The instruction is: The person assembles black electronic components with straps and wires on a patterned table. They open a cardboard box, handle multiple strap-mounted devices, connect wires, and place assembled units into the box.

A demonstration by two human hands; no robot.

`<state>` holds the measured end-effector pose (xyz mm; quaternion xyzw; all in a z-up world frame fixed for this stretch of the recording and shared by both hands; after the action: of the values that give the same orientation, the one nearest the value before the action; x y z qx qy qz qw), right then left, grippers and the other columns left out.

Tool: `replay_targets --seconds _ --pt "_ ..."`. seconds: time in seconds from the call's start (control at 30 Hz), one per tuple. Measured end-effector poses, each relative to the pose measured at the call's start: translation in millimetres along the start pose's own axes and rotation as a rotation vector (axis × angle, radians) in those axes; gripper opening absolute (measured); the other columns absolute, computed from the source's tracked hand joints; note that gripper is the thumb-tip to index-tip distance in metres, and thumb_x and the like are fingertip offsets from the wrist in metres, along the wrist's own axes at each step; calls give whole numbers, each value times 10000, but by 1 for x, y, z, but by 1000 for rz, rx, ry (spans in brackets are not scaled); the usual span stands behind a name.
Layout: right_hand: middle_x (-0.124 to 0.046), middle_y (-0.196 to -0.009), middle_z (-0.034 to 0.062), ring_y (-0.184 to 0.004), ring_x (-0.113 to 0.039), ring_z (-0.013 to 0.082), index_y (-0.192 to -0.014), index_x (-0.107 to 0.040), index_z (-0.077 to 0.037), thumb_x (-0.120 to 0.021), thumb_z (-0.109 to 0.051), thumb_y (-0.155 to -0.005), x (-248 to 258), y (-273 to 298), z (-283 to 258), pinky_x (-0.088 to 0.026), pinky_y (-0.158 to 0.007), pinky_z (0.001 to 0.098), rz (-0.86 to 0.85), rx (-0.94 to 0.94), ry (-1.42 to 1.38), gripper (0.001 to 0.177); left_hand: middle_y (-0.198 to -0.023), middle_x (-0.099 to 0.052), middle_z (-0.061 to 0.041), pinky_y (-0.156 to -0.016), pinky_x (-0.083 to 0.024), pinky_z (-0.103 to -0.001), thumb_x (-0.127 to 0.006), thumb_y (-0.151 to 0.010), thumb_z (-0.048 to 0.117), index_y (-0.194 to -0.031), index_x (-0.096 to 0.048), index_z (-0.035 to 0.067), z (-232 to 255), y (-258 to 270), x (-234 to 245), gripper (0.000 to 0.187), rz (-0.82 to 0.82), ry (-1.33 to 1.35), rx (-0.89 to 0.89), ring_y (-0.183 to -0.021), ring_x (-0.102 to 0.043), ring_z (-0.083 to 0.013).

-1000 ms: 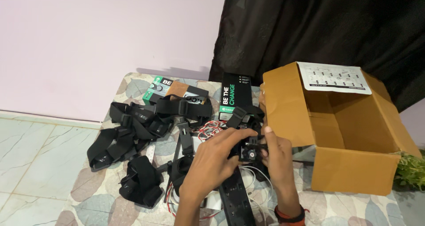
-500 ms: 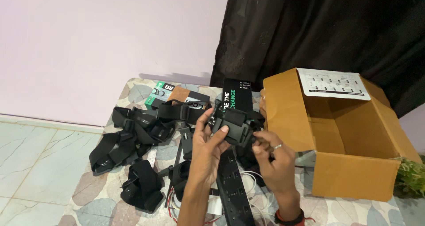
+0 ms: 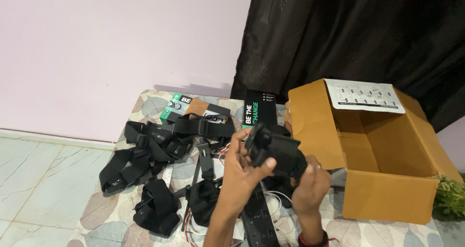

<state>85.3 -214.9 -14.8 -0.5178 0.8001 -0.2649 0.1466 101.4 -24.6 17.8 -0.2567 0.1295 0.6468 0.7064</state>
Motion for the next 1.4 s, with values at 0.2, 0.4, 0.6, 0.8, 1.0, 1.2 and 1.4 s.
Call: replay_targets --seconds 0.2,0.4,0.6,0.8,1.0,1.2,1.4 --pt "-573 -631 76 -508 -521 126 -1045 -659 42 -455 -287 -1071 -12 -1 18 -386 -473 299 -114 -351 -174 388 -1169 -636 -93 -966 -557 -289 -812 -828 49 -1379 -452 -6 12 3 4 660 -3 -92 -139 -1087 -644 -140" --pt "-632 -810 135 -673 -624 247 -1067 -586 17 -501 -210 -1069 -14 -4 -58 -474 -623 356 -84 378 309 243 -1037 -677 -109 -788 -552 -309 -803 -824 90 -1363 -514 -2 -16 -2 24 619 122 32 106 -915 -652 -163" --pt "-632 -735 130 -588 -606 255 -1012 -625 11 -392 -155 -1070 -10 -4 -14 -461 -584 392 -46 77 232 292 -1143 -661 -74 -942 -568 -300 -820 -779 -6 -1369 -468 6 1 -2 8 687 -11 -81 -10 -1048 -667 -138" --pt "-586 -747 179 -619 -547 283 -988 -633 46 -374 -171 -1130 -9 -7 6 -421 -566 423 -52 -119 84 366 -1136 -660 -79 -933 -566 -308 -809 -736 -43 -1360 -464 14 3 2 2 715 -14 -60 14 -1045 -668 -140" --pt "-589 -688 73 -553 -572 166 -1011 -639 20 -393 -182 -1073 -8 -3 -24 -431 -537 331 -10 214 328 324 -1030 -689 -115 -802 -572 -329 -785 -805 29 -1356 -525 27 -25 -3 25 609 183 -64 237 -915 -668 -173" --pt "-608 -698 98 -512 -529 170 -950 -648 36 -400 -186 -1080 -18 7 39 -413 -441 339 65 -436 -60 358 -1083 -656 -62 -871 -574 -268 -813 -736 -30 -1345 -488 33 -3 -2 8 693 -3 -145 41 -985 -667 -114" --pt "-577 -616 56 -495 -559 147 -972 -643 17 -355 -157 -1068 -20 1 3 -432 -475 296 -30 -46 173 350 -1050 -685 -87 -830 -578 -283 -813 -789 13 -1339 -516 21 -11 -7 23 625 168 -31 78 -955 -687 -130"
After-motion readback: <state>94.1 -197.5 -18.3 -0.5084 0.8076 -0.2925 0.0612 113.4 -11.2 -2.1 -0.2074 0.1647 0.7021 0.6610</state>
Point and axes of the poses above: each hand's wrist, its own y-axis away from the middle knuckle, its own x-axis out of the back of the hand, z = x × y, the point moved 10 cm from there along -y, towards the middle knuckle
